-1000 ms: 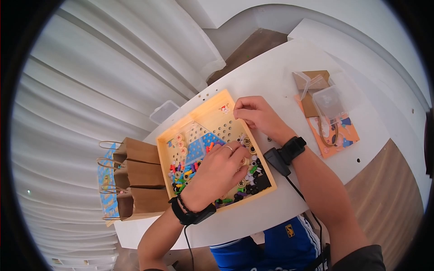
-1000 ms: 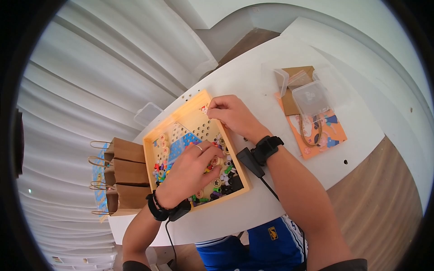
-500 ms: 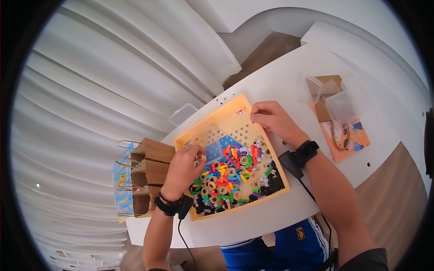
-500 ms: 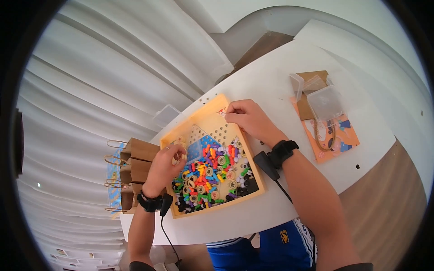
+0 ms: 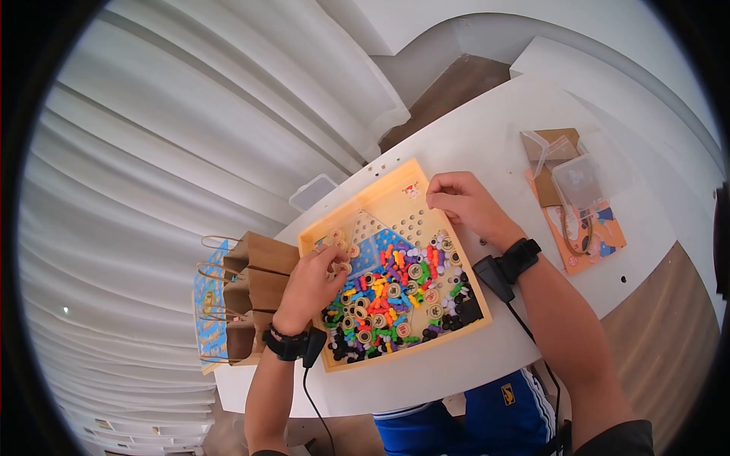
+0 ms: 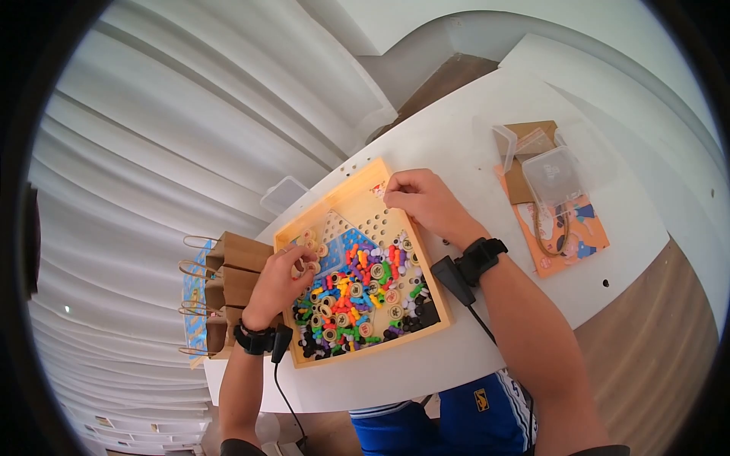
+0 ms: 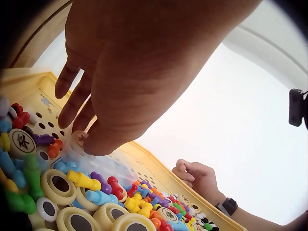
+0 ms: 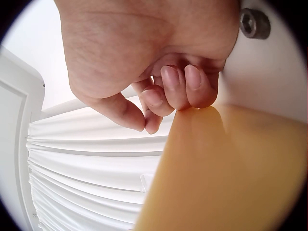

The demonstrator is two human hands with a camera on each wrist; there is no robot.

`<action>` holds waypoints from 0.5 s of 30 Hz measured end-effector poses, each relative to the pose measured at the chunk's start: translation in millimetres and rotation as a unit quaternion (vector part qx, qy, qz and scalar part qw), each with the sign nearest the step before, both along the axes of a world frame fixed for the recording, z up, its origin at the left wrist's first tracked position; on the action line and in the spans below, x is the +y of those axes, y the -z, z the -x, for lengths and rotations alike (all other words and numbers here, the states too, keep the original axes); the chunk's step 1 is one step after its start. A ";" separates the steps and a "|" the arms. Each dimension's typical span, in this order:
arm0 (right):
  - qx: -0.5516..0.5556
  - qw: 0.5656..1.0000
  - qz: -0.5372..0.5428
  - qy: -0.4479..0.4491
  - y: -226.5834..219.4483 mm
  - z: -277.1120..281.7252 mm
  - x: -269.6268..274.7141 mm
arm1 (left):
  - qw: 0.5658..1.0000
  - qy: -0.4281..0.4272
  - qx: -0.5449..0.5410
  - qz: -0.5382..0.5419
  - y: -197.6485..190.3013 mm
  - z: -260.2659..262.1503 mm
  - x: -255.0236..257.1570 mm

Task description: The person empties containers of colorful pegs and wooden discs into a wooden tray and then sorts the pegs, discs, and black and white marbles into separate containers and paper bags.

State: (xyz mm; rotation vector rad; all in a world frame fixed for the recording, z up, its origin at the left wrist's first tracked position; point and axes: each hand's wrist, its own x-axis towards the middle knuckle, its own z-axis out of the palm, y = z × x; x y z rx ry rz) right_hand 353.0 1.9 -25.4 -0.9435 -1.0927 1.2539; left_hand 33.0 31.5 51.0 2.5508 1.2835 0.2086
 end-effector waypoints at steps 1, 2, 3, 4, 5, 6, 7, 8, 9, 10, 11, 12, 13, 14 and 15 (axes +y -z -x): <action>0.000 1.000 0.000 0.000 -0.5 -0.1 -0.2 | 1.000 0.000 0.000 0.000 -1.5 -0.9 -0.7; -0.001 1.000 0.002 0.000 -1.3 -0.2 -0.5 | 1.000 0.002 0.002 -0.006 -3.7 -2.0 -1.7; -0.001 1.000 0.004 0.000 -1.7 -0.3 -0.9 | 1.000 0.003 0.005 -0.012 -5.3 -3.1 -2.6; -0.001 1.000 0.004 0.001 -1.5 -0.7 -0.8 | 1.000 0.003 0.005 -0.012 -6.5 -4.2 -3.0; -0.004 1.000 0.006 -0.001 -1.4 -1.0 -0.6 | 1.000 0.003 -0.002 -0.026 -7.6 -5.5 -2.9; -0.007 1.000 0.008 -0.002 -1.5 -1.1 -0.4 | 0.999 0.002 -0.008 -0.041 -8.3 -6.4 -2.4; -0.007 1.000 0.008 -0.002 -1.6 -0.9 -0.5 | 0.999 0.002 -0.008 -0.041 -8.1 -7.6 -1.4; -0.011 1.000 0.009 0.000 -2.0 -0.7 -0.6 | 0.997 0.029 0.002 -0.069 -7.0 -9.2 -0.2; -0.015 1.000 0.009 0.003 -2.6 -0.4 -0.5 | 0.994 0.055 0.010 -0.098 -5.8 -10.0 0.6; -0.016 1.000 0.008 0.002 -3.0 -0.3 -0.6 | 0.994 0.055 0.010 -0.099 -3.7 -9.6 0.9; -0.022 1.000 0.004 0.006 -3.2 -0.4 -1.0 | 0.991 0.070 0.034 -0.106 -1.1 -8.8 1.1; -0.028 1.000 0.000 0.010 -3.3 -0.4 -1.3 | 0.988 0.086 0.058 -0.112 0.1 -8.9 1.0; -0.028 1.000 0.000 0.010 -3.7 -0.3 -1.5 | 0.988 0.086 0.058 -0.113 -0.2 -9.7 0.9; -0.021 1.000 0.003 0.007 -4.1 -0.3 -1.9 | 0.988 0.082 0.067 -0.111 -0.6 -10.7 0.7; -0.015 1.000 0.006 0.003 -4.3 -0.6 -2.3 | 0.988 0.077 0.076 -0.108 -0.9 -11.5 0.5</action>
